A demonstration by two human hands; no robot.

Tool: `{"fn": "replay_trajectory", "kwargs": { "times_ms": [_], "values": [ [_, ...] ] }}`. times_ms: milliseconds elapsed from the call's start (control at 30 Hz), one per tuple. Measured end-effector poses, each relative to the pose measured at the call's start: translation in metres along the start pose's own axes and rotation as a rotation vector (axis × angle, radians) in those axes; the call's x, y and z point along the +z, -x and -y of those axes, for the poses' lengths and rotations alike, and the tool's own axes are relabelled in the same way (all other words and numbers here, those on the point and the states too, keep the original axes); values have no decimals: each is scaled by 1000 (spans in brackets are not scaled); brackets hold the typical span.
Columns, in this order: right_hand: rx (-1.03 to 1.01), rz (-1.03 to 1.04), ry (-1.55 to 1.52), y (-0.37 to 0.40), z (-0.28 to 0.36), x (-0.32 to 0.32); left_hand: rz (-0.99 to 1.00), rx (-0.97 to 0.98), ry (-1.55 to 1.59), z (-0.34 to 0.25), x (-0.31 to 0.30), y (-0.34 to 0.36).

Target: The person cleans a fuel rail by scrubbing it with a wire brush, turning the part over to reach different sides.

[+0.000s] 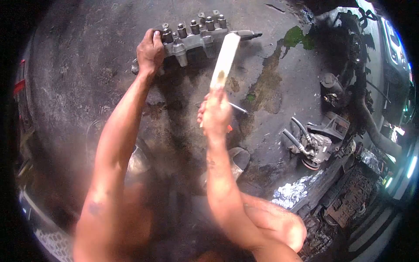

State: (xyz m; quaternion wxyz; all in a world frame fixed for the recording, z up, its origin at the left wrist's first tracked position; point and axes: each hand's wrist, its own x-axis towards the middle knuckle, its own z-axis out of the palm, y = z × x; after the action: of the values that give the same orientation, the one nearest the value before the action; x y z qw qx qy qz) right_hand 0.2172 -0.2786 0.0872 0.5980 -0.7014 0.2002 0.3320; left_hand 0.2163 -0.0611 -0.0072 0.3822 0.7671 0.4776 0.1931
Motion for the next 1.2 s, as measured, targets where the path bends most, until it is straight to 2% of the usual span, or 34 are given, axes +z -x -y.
{"fn": "replay_trajectory", "kwargs": {
  "times_ms": [33, 67, 200, 233, 267, 333, 400, 433, 467, 533, 600, 667, 700, 733, 800, 867, 933, 1000, 1067, 1133, 1200],
  "values": [
    [-2, 61, 55, -14, -20, 4, -4, 10, 9, 1, 0, -1],
    [-246, 174, 49, -34, -36, 16, -4, 15, 17, 3, 1, 0],
    [-255, 145, 101, -77, 43, 48, 17, 19, -31, 9, 1, 0],
    [-215, 137, 3, -88, 49, 42, 24, 17, -33, 9, 0, 3],
    [-196, 265, -113, -85, 51, 25, 22, 29, -31, 5, 0, -1],
    [-176, 217, -134, -48, 39, 3, 9, 21, -16, 3, -1, -2],
    [-76, 101, -50, -12, 11, -2, -6, 9, -2, 2, 0, -1],
    [38, 32, 91, -2, 9, 10, -10, 8, 3, 3, 1, 0],
    [-12, 193, -62, -31, -27, 11, -9, 9, 5, 3, 1, 0],
    [-255, 194, -14, -70, 2, 32, 7, 23, -24, 2, 0, -1],
    [-245, 173, 102, -92, 50, 44, 13, 41, -33, 2, -3, 1],
    [-213, 323, -61, -98, 61, 27, 10, 62, -33, 2, -3, -3],
    [-171, 310, -140, -80, 62, 17, 2, 62, -18, 2, -2, -3],
    [-211, 269, -110, -57, 54, 7, -3, 54, -3, 3, -1, 0],
    [-100, 78, -12, -8, 38, 5, -25, 42, -6, 5, 2, 0],
    [-54, 206, -8, -26, -20, 0, -28, 32, -1, 3, 2, -3],
    [-195, 164, 49, -66, -1, 27, 10, 13, 7, 2, -1, 0],
    [-146, 223, 2, -92, 48, 41, -5, 45, 6, 4, -2, 0],
    [-203, 312, -103, -118, 64, 32, -1, 63, -5, 6, -1, 0],
    [-254, 303, -16, -66, 72, 12, 10, 26, -3, 1, -2, -2],
    [-176, 151, 82, -29, 43, -2, 10, -2, -4, 1, -2, -1]
  ]
}}
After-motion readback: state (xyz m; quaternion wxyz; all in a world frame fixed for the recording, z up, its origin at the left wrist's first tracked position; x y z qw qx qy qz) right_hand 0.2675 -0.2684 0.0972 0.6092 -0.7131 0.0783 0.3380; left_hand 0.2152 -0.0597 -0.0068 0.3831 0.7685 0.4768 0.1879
